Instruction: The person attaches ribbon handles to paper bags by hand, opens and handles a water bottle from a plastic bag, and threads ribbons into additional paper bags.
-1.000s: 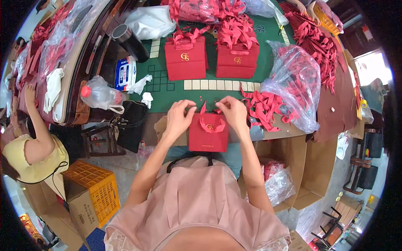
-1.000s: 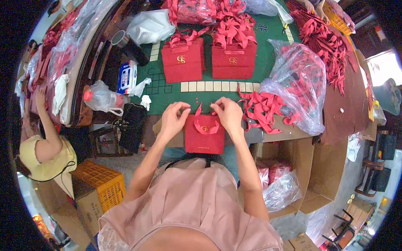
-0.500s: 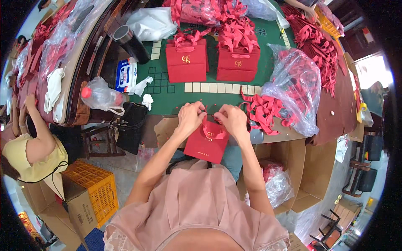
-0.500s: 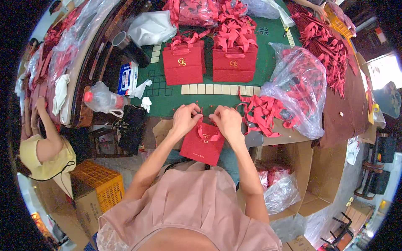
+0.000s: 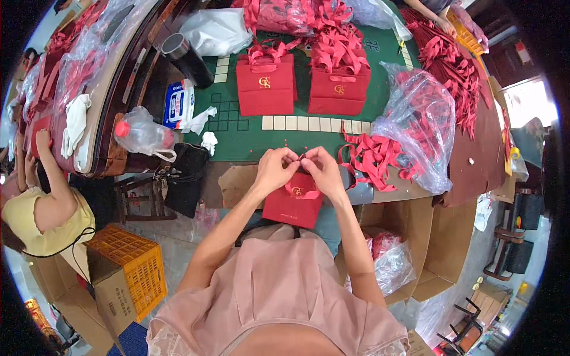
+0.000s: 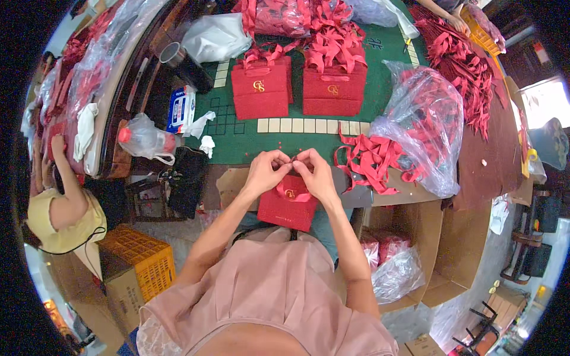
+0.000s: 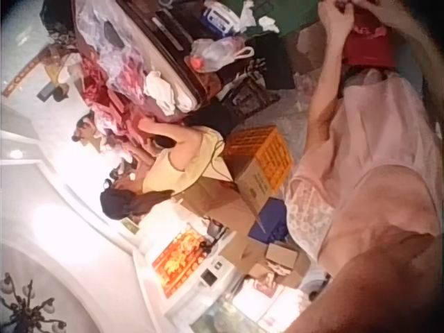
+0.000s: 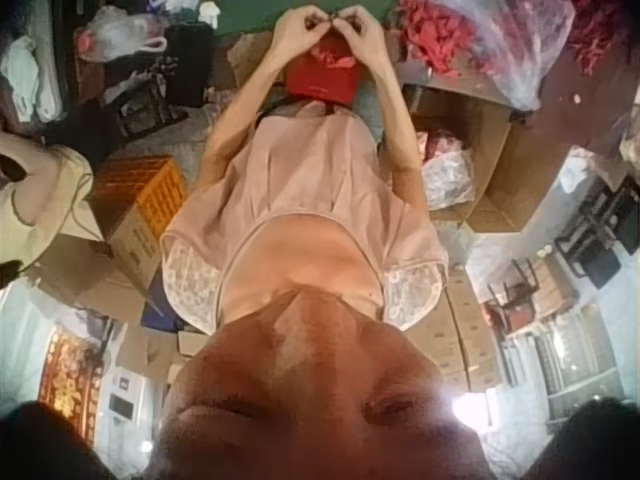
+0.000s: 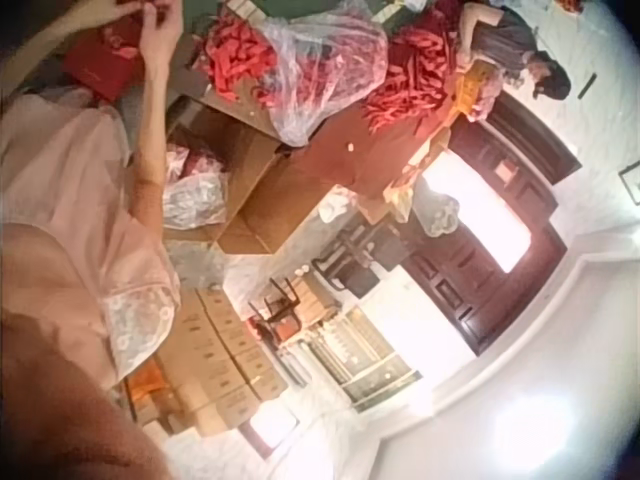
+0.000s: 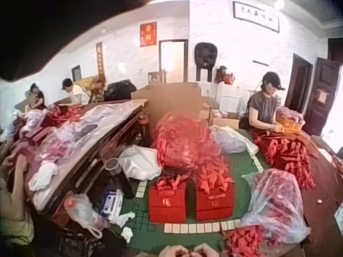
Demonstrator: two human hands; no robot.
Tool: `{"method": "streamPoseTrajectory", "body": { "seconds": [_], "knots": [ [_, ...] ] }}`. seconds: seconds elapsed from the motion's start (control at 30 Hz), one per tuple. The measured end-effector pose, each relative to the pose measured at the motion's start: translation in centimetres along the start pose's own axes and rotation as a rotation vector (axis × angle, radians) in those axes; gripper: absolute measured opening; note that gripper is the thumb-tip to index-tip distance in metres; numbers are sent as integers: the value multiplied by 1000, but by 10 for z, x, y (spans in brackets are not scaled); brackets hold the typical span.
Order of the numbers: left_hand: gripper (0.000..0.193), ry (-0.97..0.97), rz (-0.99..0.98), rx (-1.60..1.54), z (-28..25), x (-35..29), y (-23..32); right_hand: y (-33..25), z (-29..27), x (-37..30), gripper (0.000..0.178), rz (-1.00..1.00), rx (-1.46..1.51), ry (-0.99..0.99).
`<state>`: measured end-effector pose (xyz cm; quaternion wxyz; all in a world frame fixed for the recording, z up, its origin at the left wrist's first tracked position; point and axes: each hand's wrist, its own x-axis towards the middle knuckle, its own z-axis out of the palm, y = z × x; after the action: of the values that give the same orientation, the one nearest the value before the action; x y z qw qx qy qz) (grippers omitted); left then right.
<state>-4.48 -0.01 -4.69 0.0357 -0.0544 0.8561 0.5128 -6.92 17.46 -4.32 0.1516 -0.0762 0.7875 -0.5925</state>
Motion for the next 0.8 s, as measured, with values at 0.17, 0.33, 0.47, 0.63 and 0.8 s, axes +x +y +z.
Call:
{"method": "streamPoseTrajectory", "body": {
  "seconds": [0.17, 0.33, 0.47, 0.63, 0.8],
  "knots": [
    [12, 61, 38, -18, -3, -4, 10, 4, 4, 1, 17, 15, 224, 7],
    [11, 71, 125, 100, -8, -4, 18, 6, 4, 3, 17, 42, 204, -3],
    [11, 93, 239, 254, -8, -5, 19, 7, 3, 5, 17, 29, 176, 0],
    [37, 235, 330, 184, -17, -12, 5, 5, -4, 8, 11, 80, 410, 149],
    [48, 164, -46, 84, -35, -41, -22, 23, -34, 7, 15, 216, 616, 307]
  ]
}}
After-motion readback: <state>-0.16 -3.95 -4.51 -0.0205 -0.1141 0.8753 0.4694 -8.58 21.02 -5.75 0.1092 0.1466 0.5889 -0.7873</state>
